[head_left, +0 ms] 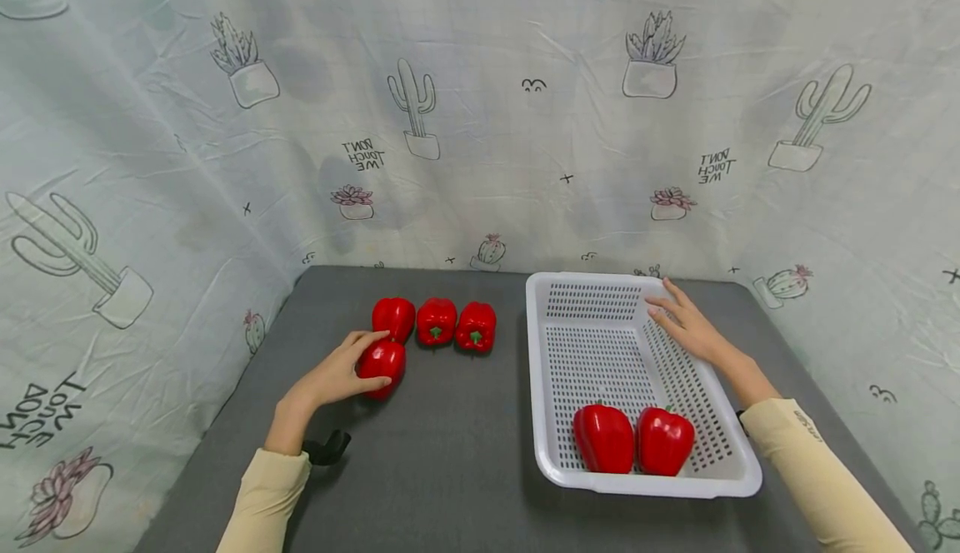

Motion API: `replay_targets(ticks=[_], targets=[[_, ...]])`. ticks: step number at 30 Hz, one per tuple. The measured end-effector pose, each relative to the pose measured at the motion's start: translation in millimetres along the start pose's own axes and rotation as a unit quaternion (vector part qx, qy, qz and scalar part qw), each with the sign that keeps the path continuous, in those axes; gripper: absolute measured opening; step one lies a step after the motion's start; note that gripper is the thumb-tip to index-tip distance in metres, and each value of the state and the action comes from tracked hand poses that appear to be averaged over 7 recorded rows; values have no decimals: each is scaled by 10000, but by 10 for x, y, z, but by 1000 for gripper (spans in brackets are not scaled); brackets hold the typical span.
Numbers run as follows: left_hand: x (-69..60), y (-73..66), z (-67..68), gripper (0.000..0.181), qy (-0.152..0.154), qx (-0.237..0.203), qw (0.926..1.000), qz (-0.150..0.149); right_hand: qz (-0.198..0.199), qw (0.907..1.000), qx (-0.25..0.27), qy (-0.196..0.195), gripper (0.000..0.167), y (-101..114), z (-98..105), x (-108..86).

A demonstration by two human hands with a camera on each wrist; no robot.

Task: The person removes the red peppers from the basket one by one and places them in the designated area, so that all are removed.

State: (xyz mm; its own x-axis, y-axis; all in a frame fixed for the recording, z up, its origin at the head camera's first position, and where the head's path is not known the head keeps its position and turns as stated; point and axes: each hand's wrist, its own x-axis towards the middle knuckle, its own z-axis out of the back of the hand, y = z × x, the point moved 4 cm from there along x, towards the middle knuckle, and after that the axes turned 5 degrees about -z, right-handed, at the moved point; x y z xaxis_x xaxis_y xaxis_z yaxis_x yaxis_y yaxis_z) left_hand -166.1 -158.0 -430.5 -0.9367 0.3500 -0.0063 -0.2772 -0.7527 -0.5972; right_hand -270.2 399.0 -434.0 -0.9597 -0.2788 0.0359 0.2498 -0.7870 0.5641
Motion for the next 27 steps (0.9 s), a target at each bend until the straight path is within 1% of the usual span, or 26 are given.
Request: replay_targets(ticks=[7,11,14,21,23,27], targets=[[60,-64,44,76,-85,198,9997,-130,93,9999,6,-76,52,35,11,-5],[114,-135,64,76,-111,368,9991,-178,38,10000,50,-57,52,24,1,-6],[164,-201,64,75,-129,488,9985,-192,-40,10000,55,-6,53,9,-4,-8],[303,-388,36,72,-215,752,9958,-480,-37,10000,50,8,54,-1,-4,-8],[341,-443,21,72,-197,783,9953,-531,-40,10000,54,-4,54,0,-4,-6],[400,-544,-16,72,-111,718,9960,-519,-43,10000,44,-16,54,-1,-12,-2]])
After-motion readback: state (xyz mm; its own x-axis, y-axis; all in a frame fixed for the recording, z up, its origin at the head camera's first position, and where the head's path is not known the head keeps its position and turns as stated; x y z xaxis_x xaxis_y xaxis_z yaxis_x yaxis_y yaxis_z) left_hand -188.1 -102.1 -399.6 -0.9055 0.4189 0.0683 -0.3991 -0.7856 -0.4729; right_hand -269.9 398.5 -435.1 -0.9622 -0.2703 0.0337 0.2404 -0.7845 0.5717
